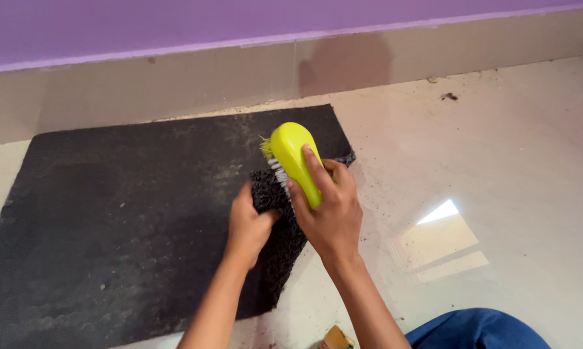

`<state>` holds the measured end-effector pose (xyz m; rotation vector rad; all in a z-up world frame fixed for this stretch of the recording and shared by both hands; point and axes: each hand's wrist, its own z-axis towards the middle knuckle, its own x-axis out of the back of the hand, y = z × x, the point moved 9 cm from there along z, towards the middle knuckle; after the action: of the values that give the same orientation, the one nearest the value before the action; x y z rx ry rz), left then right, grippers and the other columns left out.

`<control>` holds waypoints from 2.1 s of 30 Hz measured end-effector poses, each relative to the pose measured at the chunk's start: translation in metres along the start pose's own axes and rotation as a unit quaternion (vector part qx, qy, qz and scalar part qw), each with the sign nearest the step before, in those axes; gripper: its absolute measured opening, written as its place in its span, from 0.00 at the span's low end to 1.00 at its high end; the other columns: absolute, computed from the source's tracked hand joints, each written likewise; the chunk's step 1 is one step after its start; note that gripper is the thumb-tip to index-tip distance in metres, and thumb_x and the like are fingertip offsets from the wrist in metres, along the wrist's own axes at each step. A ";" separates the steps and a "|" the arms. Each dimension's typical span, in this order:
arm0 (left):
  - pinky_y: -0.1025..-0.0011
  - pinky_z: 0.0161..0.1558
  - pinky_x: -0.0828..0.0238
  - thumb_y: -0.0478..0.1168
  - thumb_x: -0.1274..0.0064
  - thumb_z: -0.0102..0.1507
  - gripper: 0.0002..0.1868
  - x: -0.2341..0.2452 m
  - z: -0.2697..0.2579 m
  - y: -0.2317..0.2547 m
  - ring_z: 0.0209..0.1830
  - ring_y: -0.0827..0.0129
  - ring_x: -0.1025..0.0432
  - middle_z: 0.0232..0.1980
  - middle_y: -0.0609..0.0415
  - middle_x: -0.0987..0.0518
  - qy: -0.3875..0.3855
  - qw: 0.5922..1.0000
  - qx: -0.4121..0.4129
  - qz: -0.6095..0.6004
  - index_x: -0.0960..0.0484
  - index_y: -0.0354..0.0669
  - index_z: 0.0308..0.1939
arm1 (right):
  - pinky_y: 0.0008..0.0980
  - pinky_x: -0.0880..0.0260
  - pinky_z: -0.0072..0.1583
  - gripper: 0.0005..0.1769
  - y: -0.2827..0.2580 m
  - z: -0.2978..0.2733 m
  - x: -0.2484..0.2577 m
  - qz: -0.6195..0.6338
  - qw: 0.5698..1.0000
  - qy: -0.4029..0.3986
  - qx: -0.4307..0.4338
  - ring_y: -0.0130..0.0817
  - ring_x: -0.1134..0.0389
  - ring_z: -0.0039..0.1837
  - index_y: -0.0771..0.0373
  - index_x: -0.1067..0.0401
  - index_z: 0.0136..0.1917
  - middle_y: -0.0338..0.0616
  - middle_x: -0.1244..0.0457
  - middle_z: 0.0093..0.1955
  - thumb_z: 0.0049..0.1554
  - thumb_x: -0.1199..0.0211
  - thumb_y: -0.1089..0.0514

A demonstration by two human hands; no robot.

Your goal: The person cleans a mat by scrubbing its bottom side with a brush, flipping the mat over, removing debris from the brush bristles by hand, and scrubbing the top side with the brush.

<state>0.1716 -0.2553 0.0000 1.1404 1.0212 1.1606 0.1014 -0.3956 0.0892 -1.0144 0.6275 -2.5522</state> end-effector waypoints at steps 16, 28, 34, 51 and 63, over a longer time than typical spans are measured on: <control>0.79 0.51 0.27 0.22 0.49 0.56 0.23 -0.010 -0.003 -0.031 0.45 0.79 0.21 0.47 0.57 0.11 -0.015 0.999 -0.035 -0.005 0.14 0.38 0.53 | 0.36 0.26 0.40 0.26 0.082 0.003 0.023 -0.145 0.986 0.033 -0.074 0.41 0.26 0.49 0.50 0.25 0.67 0.49 0.29 0.54 0.57 0.29 0.45; 0.81 0.43 0.26 0.20 0.49 0.57 0.21 0.005 -0.007 -0.044 0.39 0.83 0.21 0.48 0.57 0.12 0.005 1.000 -0.005 -0.016 0.11 0.41 0.47 | 0.31 0.22 0.45 0.23 0.042 0.010 0.002 -0.014 0.998 -0.061 -0.028 0.33 0.25 0.46 0.49 0.21 0.60 0.45 0.29 0.60 0.53 0.28 0.43; 0.80 0.40 0.26 0.20 0.49 0.57 0.20 0.007 -0.008 -0.049 0.36 0.80 0.23 0.45 0.57 0.11 0.031 0.998 0.053 -0.025 0.10 0.41 0.46 | 0.35 0.23 0.45 0.24 0.079 0.012 0.030 -0.090 0.985 0.030 -0.144 0.38 0.26 0.52 0.51 0.22 0.62 0.46 0.29 0.58 0.54 0.27 0.44; 0.82 0.39 0.27 0.20 0.48 0.57 0.17 0.004 -0.011 -0.052 0.35 0.82 0.24 0.44 0.56 0.11 0.026 0.998 0.034 -0.043 0.10 0.37 0.44 | 0.32 0.25 0.53 0.22 0.055 0.008 0.023 -0.017 0.994 0.078 -0.078 0.38 0.27 0.57 0.54 0.22 0.61 0.46 0.28 0.58 0.56 0.28 0.47; 0.77 0.46 0.25 0.20 0.47 0.57 0.16 0.006 -0.020 -0.063 0.40 0.76 0.22 0.47 0.51 0.12 0.029 0.992 0.101 -0.074 0.11 0.34 0.45 | 0.29 0.26 0.40 0.22 0.068 -0.005 0.004 -0.076 0.994 0.077 -0.018 0.35 0.27 0.47 0.58 0.22 0.61 0.50 0.28 0.55 0.59 0.31 0.45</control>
<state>0.1616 -0.2492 -0.0653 1.1726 1.2682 0.9939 0.1046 -0.4542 0.0535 -0.9139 0.6630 -2.7821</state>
